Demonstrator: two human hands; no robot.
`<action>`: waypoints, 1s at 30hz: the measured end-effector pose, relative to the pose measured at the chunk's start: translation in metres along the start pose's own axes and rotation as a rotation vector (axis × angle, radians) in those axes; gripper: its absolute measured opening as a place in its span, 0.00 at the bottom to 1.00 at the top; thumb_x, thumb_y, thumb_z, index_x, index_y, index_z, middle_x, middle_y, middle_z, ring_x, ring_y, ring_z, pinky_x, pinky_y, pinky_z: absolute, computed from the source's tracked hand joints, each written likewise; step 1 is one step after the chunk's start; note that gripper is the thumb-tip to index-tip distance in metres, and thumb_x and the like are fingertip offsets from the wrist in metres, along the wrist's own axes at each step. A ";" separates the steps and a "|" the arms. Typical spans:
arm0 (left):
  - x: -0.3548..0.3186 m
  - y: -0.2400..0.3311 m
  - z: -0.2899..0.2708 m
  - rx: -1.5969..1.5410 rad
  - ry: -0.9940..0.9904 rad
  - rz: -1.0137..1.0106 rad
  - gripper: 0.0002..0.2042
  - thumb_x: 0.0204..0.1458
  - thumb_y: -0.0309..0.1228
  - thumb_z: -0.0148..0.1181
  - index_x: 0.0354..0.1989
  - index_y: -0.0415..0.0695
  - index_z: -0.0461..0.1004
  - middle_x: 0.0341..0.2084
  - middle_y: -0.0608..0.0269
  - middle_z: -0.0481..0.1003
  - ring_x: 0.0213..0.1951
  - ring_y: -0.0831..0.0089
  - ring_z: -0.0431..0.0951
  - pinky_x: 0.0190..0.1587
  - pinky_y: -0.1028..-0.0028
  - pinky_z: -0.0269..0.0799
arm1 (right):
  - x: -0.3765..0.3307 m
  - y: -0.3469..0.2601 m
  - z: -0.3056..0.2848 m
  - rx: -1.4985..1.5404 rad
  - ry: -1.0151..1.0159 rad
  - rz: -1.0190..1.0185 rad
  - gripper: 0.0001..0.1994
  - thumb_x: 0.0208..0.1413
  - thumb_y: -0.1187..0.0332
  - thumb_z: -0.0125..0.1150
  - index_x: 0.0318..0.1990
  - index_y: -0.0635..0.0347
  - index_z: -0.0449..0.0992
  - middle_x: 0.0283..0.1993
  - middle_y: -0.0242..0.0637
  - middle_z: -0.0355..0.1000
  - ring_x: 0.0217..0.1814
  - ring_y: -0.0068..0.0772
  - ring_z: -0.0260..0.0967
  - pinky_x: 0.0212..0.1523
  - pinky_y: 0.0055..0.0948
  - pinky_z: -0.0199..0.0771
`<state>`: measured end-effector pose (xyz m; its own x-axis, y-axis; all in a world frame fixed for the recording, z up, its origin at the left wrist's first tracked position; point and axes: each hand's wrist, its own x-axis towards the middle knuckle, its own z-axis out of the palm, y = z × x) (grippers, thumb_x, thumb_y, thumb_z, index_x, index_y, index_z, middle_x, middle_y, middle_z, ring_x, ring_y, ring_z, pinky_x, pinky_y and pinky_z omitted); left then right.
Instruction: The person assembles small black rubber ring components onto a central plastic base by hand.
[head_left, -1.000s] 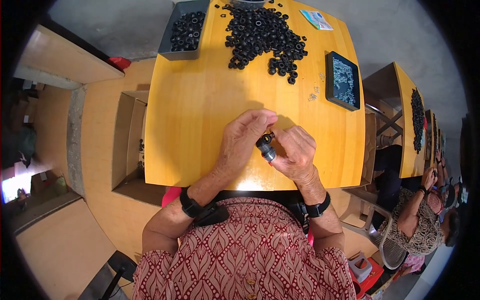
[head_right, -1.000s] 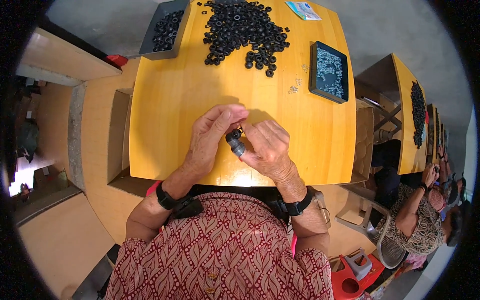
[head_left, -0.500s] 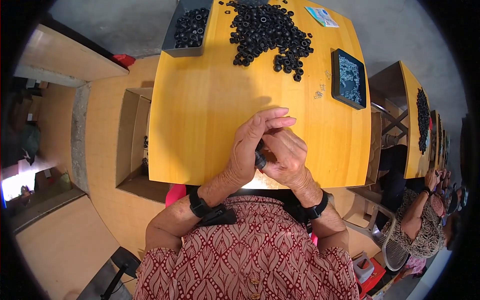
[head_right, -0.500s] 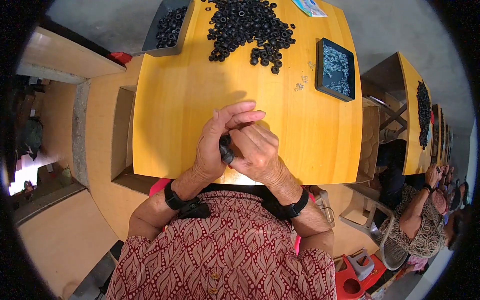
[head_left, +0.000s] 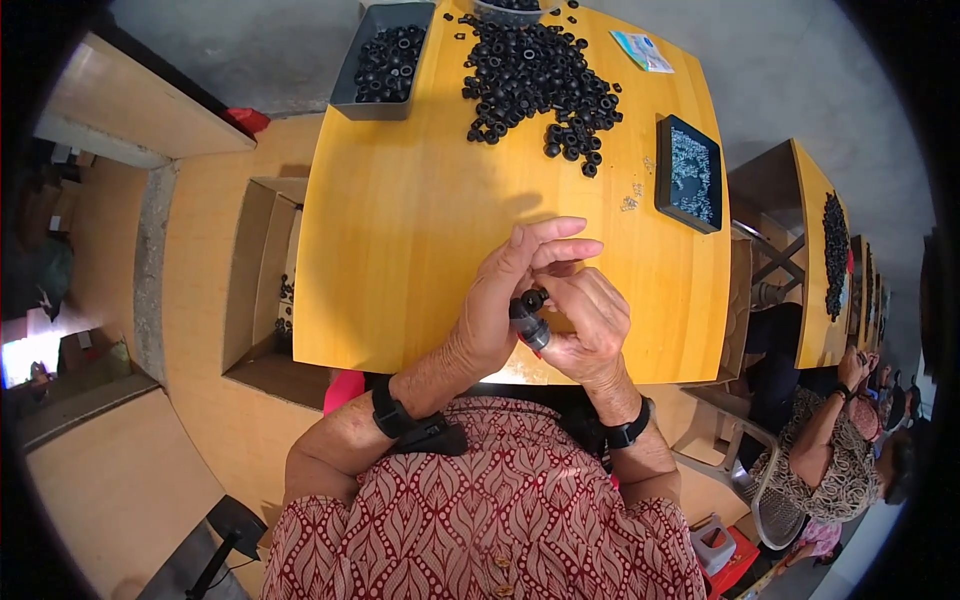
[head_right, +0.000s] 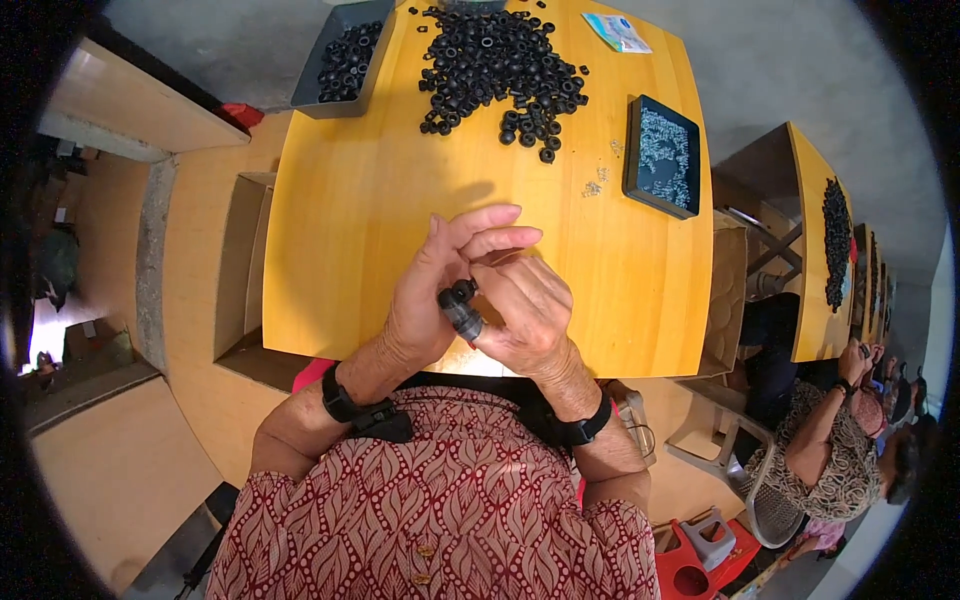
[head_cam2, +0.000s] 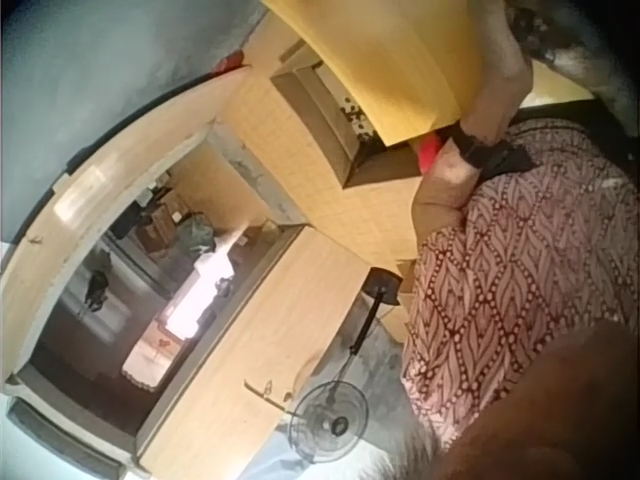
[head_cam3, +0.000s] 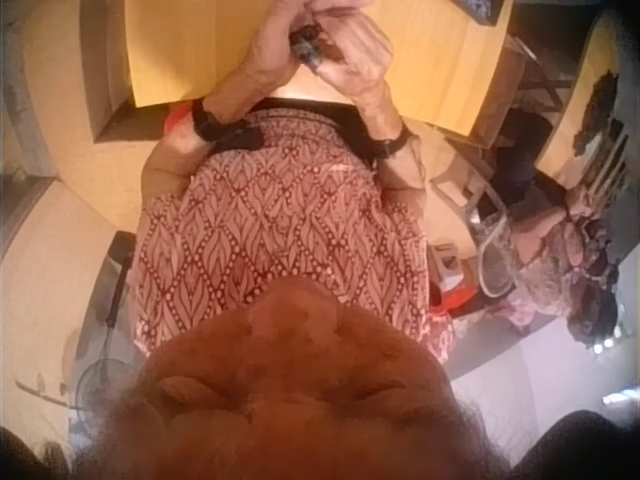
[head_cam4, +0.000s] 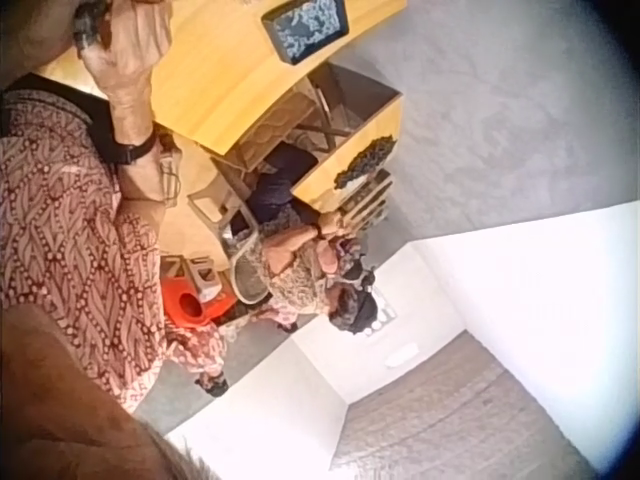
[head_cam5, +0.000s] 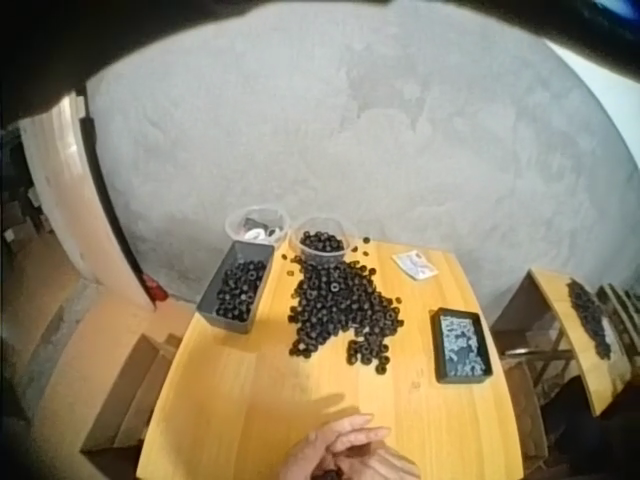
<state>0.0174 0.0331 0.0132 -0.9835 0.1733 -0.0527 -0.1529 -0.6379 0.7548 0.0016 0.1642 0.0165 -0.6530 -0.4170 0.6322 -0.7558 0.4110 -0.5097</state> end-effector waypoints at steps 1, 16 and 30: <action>0.000 -0.001 -0.001 -0.004 -0.003 0.004 0.35 0.67 0.56 0.24 0.62 0.35 0.63 0.52 0.45 0.73 0.56 0.62 0.72 0.65 0.63 0.59 | 0.000 0.002 -0.001 -0.003 0.008 -0.004 0.15 0.35 0.76 0.73 0.35 0.64 0.77 0.28 0.36 0.75 0.27 0.35 0.72 0.30 0.29 0.73; 0.006 -0.007 0.001 0.057 -0.050 0.004 0.32 0.69 0.51 0.27 0.59 0.33 0.66 0.52 0.45 0.73 0.56 0.63 0.72 0.63 0.65 0.63 | -0.002 0.002 -0.002 0.001 0.064 0.111 0.14 0.38 0.73 0.74 0.36 0.60 0.80 0.28 0.34 0.75 0.27 0.31 0.72 0.31 0.27 0.71; 0.000 0.010 0.015 0.086 0.015 -0.047 0.34 0.69 0.50 0.25 0.51 0.30 0.73 0.47 0.47 0.76 0.48 0.64 0.77 0.57 0.67 0.69 | 0.013 -0.007 -0.003 -0.002 -0.014 -0.034 0.11 0.35 0.77 0.70 0.28 0.62 0.73 0.23 0.34 0.69 0.24 0.34 0.69 0.26 0.29 0.69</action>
<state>0.0173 0.0379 0.0299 -0.9768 0.1900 -0.0992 -0.1911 -0.5625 0.8044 -0.0015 0.1589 0.0301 -0.6277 -0.4418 0.6409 -0.7774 0.3983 -0.4868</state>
